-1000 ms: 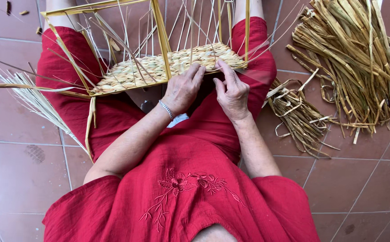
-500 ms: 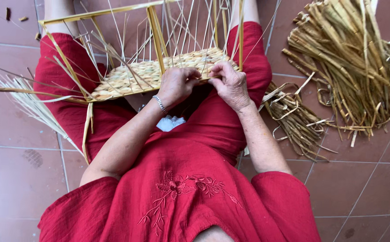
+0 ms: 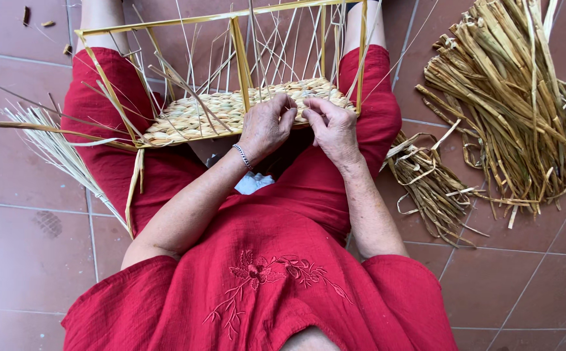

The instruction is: The person sits on the floor weaving a seagrass basket on a bamboo frame. They trim excess woven strands with scissors, fold and tuck the woven edge over the frame, and weave new strands around the frame uprights to build up the basket sides.

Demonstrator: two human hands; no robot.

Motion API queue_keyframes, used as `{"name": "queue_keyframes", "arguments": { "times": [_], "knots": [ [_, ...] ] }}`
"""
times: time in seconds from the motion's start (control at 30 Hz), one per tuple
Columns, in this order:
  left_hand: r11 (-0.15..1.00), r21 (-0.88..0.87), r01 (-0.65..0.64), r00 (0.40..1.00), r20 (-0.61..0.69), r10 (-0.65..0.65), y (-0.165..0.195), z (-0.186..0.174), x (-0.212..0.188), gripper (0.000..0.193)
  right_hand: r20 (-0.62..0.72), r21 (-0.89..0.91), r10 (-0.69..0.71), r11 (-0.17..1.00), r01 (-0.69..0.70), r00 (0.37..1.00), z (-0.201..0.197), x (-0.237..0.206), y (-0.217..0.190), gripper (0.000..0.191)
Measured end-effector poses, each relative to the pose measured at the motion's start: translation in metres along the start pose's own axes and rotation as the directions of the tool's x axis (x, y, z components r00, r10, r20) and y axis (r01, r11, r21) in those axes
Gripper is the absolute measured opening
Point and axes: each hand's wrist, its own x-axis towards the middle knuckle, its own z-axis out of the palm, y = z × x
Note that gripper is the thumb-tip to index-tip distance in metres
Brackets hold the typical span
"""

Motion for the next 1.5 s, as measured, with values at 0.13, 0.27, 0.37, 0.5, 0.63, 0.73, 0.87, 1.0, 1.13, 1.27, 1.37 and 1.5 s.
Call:
{"name": "queue_keyframes", "arguments": {
  "times": [0.13, 0.27, 0.37, 0.5, 0.63, 0.73, 0.87, 1.0, 1.13, 1.27, 1.37, 1.5],
  "knots": [
    [0.998, 0.058, 0.039, 0.998, 0.049, -0.041, 0.003, -0.001, -0.006, 0.015, -0.059, 0.25, 0.083, 0.966, -0.066, 0.995, 0.007, -0.004, 0.013, 0.012],
    [0.984, 0.045, -0.175, 0.984, -0.037, 0.176, 0.003, -0.003, -0.016, 0.01, -0.012, 0.577, 0.16, 0.807, -0.124, 0.987, 0.004, -0.013, 0.021, 0.013],
    [0.958, 0.041, -0.285, 0.958, -0.032, 0.286, -0.002, -0.004, -0.019, 0.016, -0.032, 0.631, 0.125, 0.772, -0.077, 0.992, 0.005, -0.021, 0.022, 0.015],
    [0.942, 0.125, -0.313, 0.949, 0.001, 0.315, -0.009, 0.002, -0.018, 0.02, -0.071, 0.643, 0.088, 0.765, -0.021, 0.994, 0.012, -0.026, 0.021, 0.015],
    [0.955, 0.113, -0.275, 0.961, 0.027, 0.274, -0.013, 0.007, -0.018, 0.018, -0.04, 0.806, 0.199, 0.585, -0.086, 0.979, 0.019, -0.025, 0.024, 0.011],
    [0.954, 0.118, -0.276, 0.961, 0.024, 0.275, -0.013, 0.007, -0.019, 0.017, -0.079, 0.73, 0.242, 0.675, -0.109, 0.967, 0.028, -0.026, 0.029, 0.009],
    [0.94, 0.12, -0.319, 0.947, 0.006, 0.32, -0.012, 0.007, -0.019, 0.012, -0.125, 0.654, 0.236, 0.75, -0.098, 0.964, 0.034, -0.029, 0.037, 0.006],
    [0.949, 0.125, -0.289, 0.957, 0.04, 0.286, -0.012, 0.008, -0.017, 0.012, -0.185, 0.571, 0.18, 0.82, -0.043, 0.966, 0.037, -0.037, 0.038, 0.008],
    [0.95, 0.139, -0.279, 0.96, 0.064, 0.272, -0.012, 0.009, -0.016, 0.013, -0.213, 0.493, 0.141, 0.87, -0.018, 0.967, 0.037, -0.042, 0.031, 0.008],
    [0.958, 0.105, -0.267, 0.963, 0.051, 0.263, -0.011, 0.009, -0.017, 0.011, -0.217, 0.522, 0.141, 0.853, -0.007, 0.966, 0.036, -0.046, 0.024, 0.007],
    [0.962, 0.103, -0.251, 0.968, 0.049, 0.248, -0.009, 0.007, -0.018, 0.011, -0.232, 0.459, 0.129, 0.888, -0.008, 0.964, 0.035, -0.054, 0.018, 0.007],
    [0.957, 0.078, -0.279, 0.96, 0.038, 0.277, -0.006, 0.005, -0.016, 0.014, -0.244, 0.462, 0.105, 0.887, 0.02, 0.964, 0.034, -0.055, 0.011, 0.007]
  ]
}}
